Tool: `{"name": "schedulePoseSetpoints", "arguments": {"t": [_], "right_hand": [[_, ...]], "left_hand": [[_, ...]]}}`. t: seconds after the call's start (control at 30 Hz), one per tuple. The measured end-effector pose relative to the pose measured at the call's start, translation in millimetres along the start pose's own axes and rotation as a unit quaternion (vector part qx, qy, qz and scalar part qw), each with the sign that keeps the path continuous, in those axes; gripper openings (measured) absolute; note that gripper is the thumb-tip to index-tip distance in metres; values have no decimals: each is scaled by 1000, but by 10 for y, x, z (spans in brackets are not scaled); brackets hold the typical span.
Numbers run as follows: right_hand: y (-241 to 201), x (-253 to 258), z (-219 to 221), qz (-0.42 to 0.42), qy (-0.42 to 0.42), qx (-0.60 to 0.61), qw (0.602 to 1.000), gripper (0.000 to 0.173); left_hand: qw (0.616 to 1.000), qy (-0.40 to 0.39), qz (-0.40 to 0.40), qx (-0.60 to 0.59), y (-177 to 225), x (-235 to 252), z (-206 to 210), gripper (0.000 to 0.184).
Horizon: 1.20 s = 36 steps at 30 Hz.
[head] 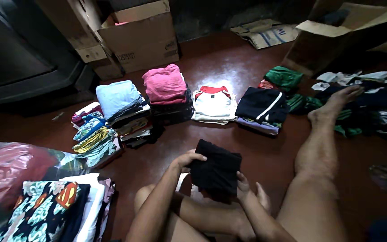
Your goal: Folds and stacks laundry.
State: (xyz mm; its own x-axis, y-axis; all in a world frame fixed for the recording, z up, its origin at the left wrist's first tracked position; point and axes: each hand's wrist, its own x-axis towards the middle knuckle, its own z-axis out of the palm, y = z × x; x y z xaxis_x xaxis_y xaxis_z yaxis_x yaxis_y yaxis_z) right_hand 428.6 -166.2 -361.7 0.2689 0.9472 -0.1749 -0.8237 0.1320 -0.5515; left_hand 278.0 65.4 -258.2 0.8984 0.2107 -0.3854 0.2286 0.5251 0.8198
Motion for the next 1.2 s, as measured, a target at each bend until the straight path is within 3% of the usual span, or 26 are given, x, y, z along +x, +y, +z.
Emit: {"name": "schedulePoseSetpoints", "arguments": {"t": [0.07,0.17,0.3,0.4,0.47,0.57,0.63,0.77,0.87,0.97,1.1,1.2], "right_hand": [[8,89,197,26,29,23,999,25],[79,222,331,109,66,10,992,32],[137,253,575,97,125,17,987,36],[145,448,701,92,209,-8,974,32],[98,595,903,90,228,-46,968,33],[1,905,1467,81,175,-111,975,35],[-77,1214,2044,61,101,-115,986,33],[-201,1903,3313,7,-52,-58,997,28],[-153,2553,4180,-40,-137,-2,990,32],[136,3174,4746,-27,-117,29,992,37],[782,3649,4616,45,79,50,995,49],[1008,3728,4412,72,152,57,984,52]], "left_hand": [[997,42,-44,41,-22,-8,-178,33],[977,126,-80,154,-79,-34,-486,38],[875,301,-64,375,-49,-474,-1108,52],[820,469,-45,324,-288,-1186,-1587,46],[782,545,-37,300,-698,-1604,-1722,46],[722,611,27,325,-1524,-1874,-1708,49],[649,650,39,393,-1902,-1880,-1632,50],[538,593,-56,596,-2404,-1750,-1419,53],[528,600,-79,596,-2480,-1712,-1412,50],[521,605,-97,595,-2515,-1696,-1460,48],[536,597,-105,588,-2512,-1684,-1413,48],[536,602,-103,583,-2480,-1675,-1406,48]]}}
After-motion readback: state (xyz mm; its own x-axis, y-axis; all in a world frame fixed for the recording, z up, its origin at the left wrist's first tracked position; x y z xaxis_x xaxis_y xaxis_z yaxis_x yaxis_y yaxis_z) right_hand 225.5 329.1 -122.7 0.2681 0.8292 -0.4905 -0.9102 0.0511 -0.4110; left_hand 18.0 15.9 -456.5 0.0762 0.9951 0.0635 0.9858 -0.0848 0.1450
